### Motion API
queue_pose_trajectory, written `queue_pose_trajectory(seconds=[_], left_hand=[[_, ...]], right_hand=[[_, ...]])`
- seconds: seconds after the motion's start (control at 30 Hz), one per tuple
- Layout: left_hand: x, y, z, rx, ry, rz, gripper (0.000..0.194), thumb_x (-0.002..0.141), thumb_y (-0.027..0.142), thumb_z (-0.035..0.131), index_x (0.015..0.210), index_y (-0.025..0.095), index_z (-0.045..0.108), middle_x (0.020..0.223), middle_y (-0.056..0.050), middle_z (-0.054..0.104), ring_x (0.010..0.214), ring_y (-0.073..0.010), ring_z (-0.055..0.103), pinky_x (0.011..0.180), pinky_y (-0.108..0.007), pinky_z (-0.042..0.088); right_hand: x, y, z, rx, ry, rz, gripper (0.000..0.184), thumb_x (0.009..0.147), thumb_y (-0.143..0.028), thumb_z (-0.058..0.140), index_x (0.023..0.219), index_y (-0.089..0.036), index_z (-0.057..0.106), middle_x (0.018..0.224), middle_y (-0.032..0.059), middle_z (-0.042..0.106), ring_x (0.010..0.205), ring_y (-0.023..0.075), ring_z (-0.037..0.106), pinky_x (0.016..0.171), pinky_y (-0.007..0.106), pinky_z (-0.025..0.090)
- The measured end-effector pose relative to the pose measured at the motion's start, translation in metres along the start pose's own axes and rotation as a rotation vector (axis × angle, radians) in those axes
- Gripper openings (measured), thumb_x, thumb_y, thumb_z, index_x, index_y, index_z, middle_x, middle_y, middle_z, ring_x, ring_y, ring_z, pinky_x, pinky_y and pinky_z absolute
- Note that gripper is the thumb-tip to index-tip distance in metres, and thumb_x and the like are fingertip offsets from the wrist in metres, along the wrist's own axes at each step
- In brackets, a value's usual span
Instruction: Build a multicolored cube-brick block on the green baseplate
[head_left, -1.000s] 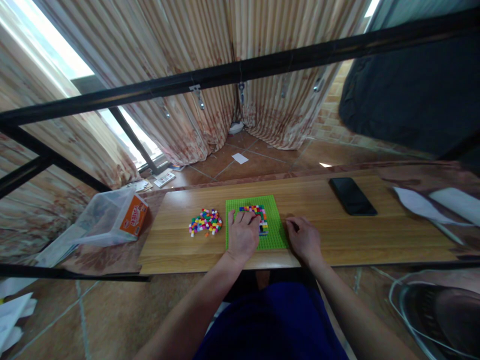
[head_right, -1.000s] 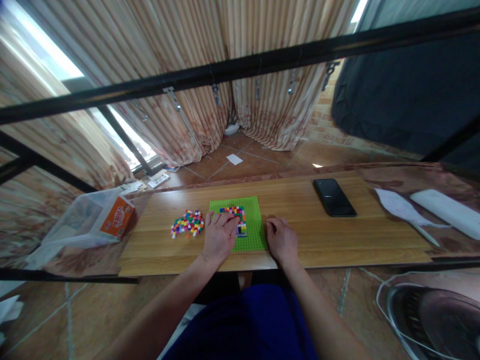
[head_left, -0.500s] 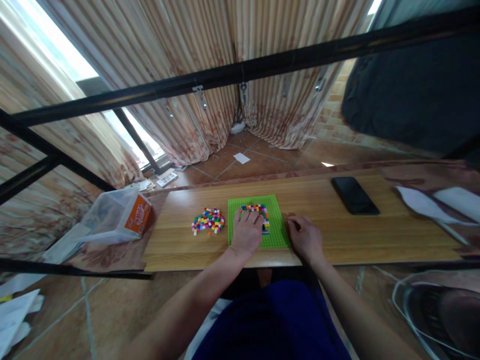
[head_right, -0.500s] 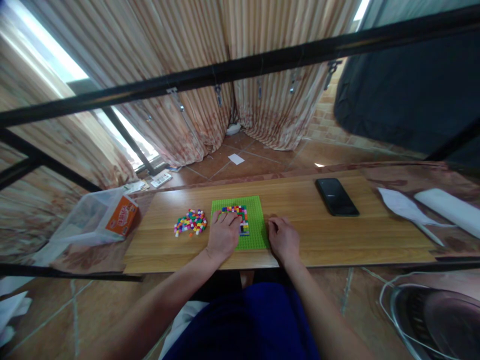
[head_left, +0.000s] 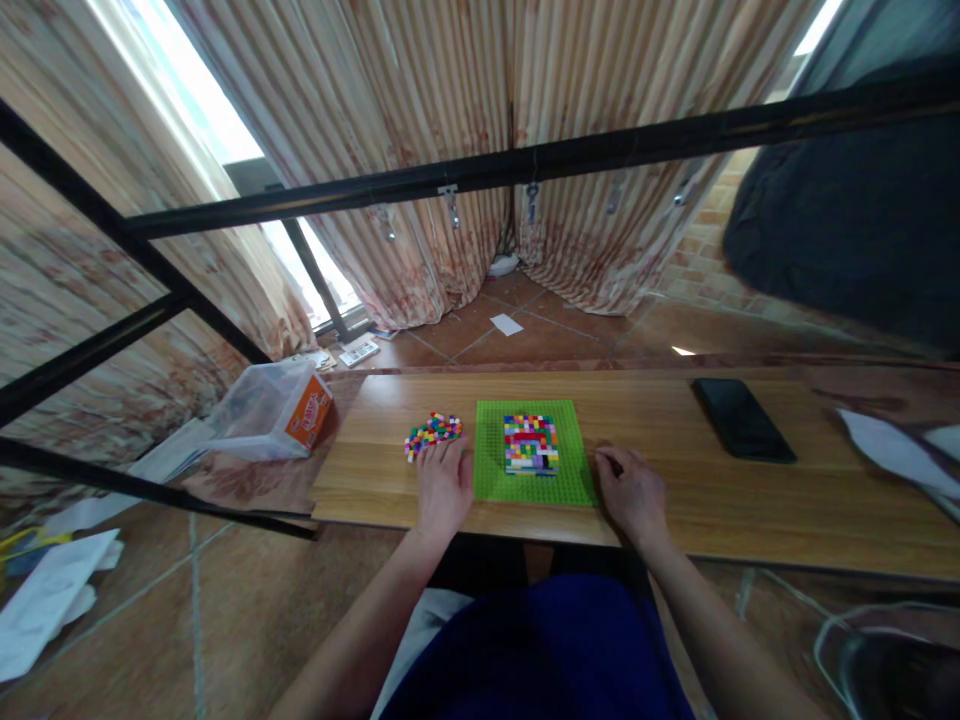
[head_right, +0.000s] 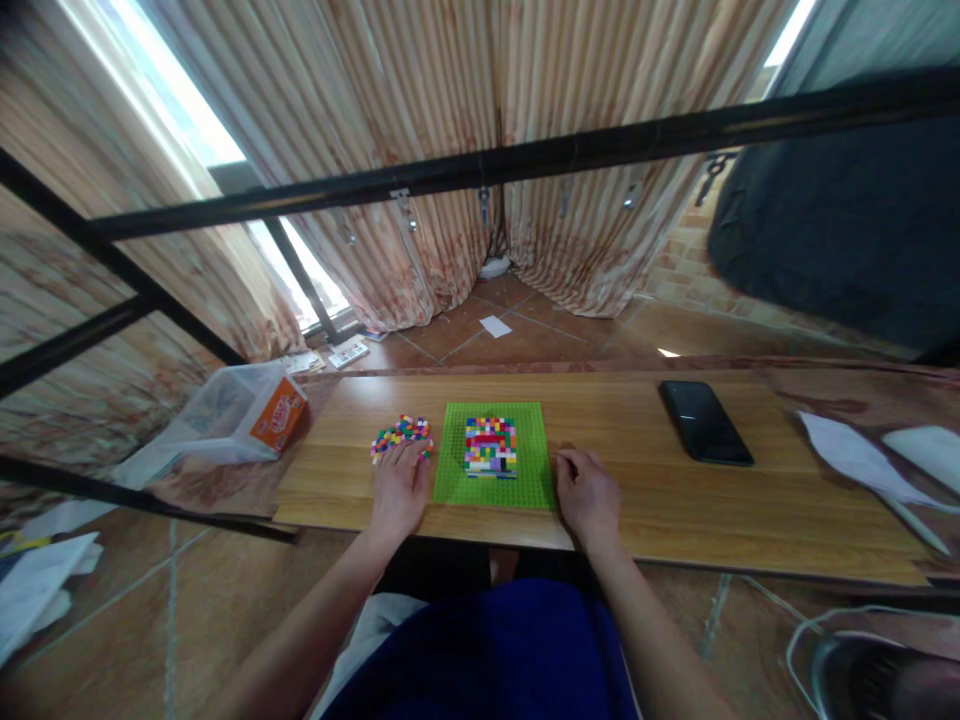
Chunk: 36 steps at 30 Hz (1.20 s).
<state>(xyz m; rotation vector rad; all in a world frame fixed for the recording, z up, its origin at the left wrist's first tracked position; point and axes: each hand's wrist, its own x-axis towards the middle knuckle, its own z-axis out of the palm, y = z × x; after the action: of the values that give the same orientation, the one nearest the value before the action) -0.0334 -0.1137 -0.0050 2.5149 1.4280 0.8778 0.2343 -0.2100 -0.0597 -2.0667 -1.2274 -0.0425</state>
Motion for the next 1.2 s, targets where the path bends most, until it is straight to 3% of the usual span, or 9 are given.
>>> queue_pose_trajectory(seconds=[0.17,0.3,0.63,0.9,1.03,1.2], left_hand=[[-0.025,-0.049,-0.016,0.042,-0.006,-0.151,0.024,0.088,0.015,0.05,0.108,0.019,0.065,0.101,-0.009,0.07,0.097,-0.0261,0.063,0.089,-0.042,0.048],[-0.033,-0.06,-0.021,0.078,-0.014,-0.217,0.022,0.088,0.016,0.05,0.104,0.018,0.065,0.092,-0.008,0.07,0.09,-0.0254,0.064,0.086,-0.04,0.048],[-0.014,-0.042,-0.008,0.115,-0.081,-0.222,0.015,0.087,0.023,0.057,0.095,0.021,0.069,0.1,-0.008,0.069,0.093,-0.0238,0.062,0.086,-0.038,0.047],[-0.011,-0.037,-0.006,-0.026,-0.02,-0.232,0.013,0.089,0.018,0.053,0.086,0.019,0.066,0.086,-0.006,0.07,0.083,-0.0208,0.065,0.079,-0.035,0.048],[-0.004,-0.02,-0.007,-0.241,0.002,-0.228,0.01,0.09,0.018,0.053,0.088,0.019,0.064,0.086,-0.003,0.071,0.08,-0.0167,0.067,0.075,-0.03,0.051],[0.011,0.016,-0.004,-0.376,-0.019,-0.112,0.012,0.086,0.011,0.056,0.084,0.02,0.064,0.085,-0.001,0.07,0.083,-0.015,0.067,0.077,-0.028,0.052]], right_hand=[[0.0,0.003,0.001,-0.011,0.002,-0.002,0.036,0.092,-0.041,0.044,0.091,-0.019,0.072,0.094,0.0102,0.072,0.078,0.0221,0.064,0.067,0.032,0.045],[-0.001,0.005,0.002,-0.002,0.014,-0.021,0.037,0.091,-0.042,0.044,0.091,-0.019,0.072,0.095,0.0103,0.072,0.078,0.0226,0.064,0.068,0.033,0.045],[-0.001,0.002,-0.001,-0.016,-0.004,-0.009,0.036,0.09,-0.041,0.044,0.092,-0.019,0.072,0.095,0.0102,0.071,0.077,0.0216,0.062,0.068,0.033,0.044],[0.0,0.001,-0.001,-0.009,-0.014,0.012,0.035,0.091,-0.041,0.045,0.092,-0.019,0.072,0.096,0.0101,0.071,0.078,0.0222,0.063,0.068,0.033,0.044],[0.0,-0.001,-0.002,0.017,-0.003,0.006,0.036,0.091,-0.042,0.044,0.091,-0.019,0.072,0.094,0.0103,0.071,0.077,0.0219,0.062,0.069,0.033,0.045],[0.0,-0.003,-0.002,0.012,-0.001,0.011,0.036,0.092,-0.04,0.043,0.091,-0.018,0.072,0.094,0.0105,0.071,0.08,0.0225,0.063,0.071,0.033,0.045]])
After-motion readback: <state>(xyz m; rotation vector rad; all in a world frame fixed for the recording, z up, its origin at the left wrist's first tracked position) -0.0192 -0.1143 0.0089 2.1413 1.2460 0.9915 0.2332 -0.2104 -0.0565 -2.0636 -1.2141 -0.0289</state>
